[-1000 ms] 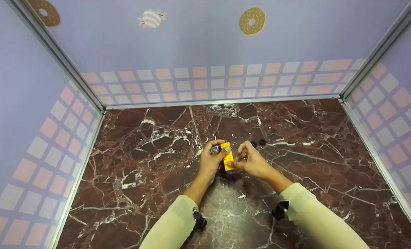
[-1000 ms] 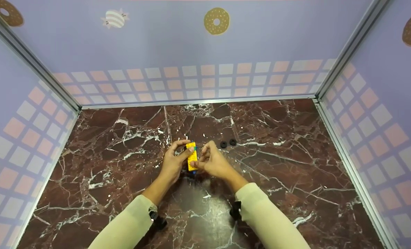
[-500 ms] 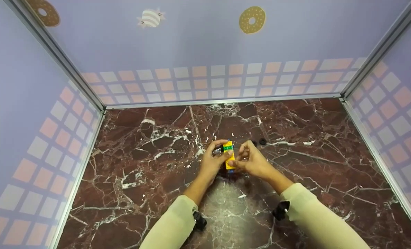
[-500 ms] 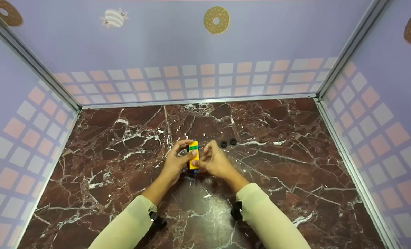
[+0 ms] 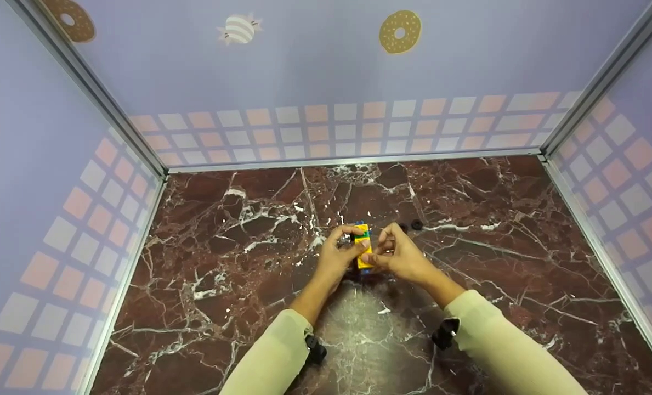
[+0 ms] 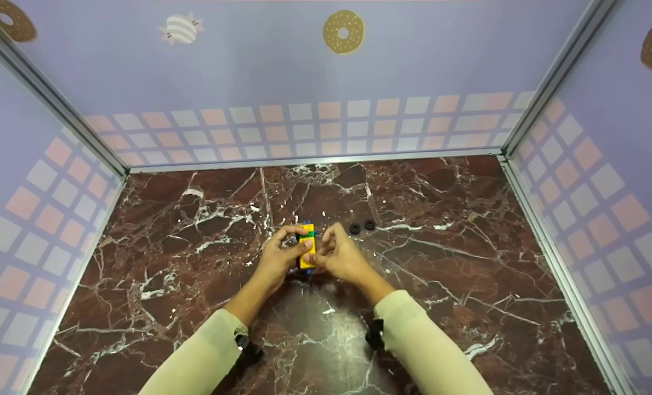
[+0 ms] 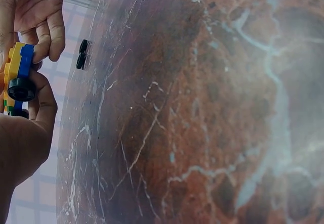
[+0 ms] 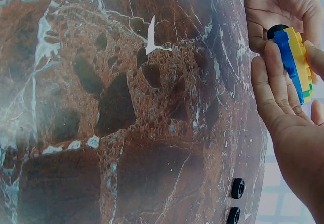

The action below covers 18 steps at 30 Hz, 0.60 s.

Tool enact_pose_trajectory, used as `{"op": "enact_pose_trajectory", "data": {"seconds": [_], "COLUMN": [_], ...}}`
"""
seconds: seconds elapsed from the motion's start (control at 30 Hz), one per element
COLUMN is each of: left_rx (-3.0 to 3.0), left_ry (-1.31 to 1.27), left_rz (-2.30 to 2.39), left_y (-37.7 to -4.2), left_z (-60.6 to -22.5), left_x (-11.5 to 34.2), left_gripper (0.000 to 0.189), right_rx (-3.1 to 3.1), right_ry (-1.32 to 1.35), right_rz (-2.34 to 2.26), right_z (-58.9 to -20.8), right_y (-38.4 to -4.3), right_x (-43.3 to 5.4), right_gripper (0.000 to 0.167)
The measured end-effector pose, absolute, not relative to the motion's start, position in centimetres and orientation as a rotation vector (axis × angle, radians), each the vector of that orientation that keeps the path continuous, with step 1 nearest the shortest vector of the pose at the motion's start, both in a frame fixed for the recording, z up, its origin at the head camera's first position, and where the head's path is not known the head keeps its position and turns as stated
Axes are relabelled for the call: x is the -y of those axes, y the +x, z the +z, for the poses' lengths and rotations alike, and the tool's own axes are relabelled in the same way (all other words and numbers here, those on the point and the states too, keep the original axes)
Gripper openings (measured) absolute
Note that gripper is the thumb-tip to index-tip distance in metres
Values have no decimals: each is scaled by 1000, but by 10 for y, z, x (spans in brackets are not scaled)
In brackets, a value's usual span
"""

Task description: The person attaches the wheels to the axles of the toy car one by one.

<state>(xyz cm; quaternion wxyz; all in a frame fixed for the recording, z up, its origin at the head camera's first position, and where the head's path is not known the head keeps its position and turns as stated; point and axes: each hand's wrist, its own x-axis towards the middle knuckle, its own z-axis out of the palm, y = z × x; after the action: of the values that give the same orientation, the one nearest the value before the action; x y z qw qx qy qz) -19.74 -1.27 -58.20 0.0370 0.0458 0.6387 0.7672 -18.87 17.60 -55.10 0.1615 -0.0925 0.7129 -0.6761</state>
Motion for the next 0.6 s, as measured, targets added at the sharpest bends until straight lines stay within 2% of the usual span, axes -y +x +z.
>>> {"op": "enact_pose_trajectory", "data": {"seconds": [0.6], "left_rx": [-1848], "left_ry": [134], "left_rz": [2390], "left_y": [-198], "left_z": [-583], "left_x": [15], "left_gripper": [36], "right_rx": [-2099], "right_ry": [-301], "right_rz": [-1878], "right_z": [-548], "right_y": [-188], "right_x": [-176], "right_gripper": [42]}}
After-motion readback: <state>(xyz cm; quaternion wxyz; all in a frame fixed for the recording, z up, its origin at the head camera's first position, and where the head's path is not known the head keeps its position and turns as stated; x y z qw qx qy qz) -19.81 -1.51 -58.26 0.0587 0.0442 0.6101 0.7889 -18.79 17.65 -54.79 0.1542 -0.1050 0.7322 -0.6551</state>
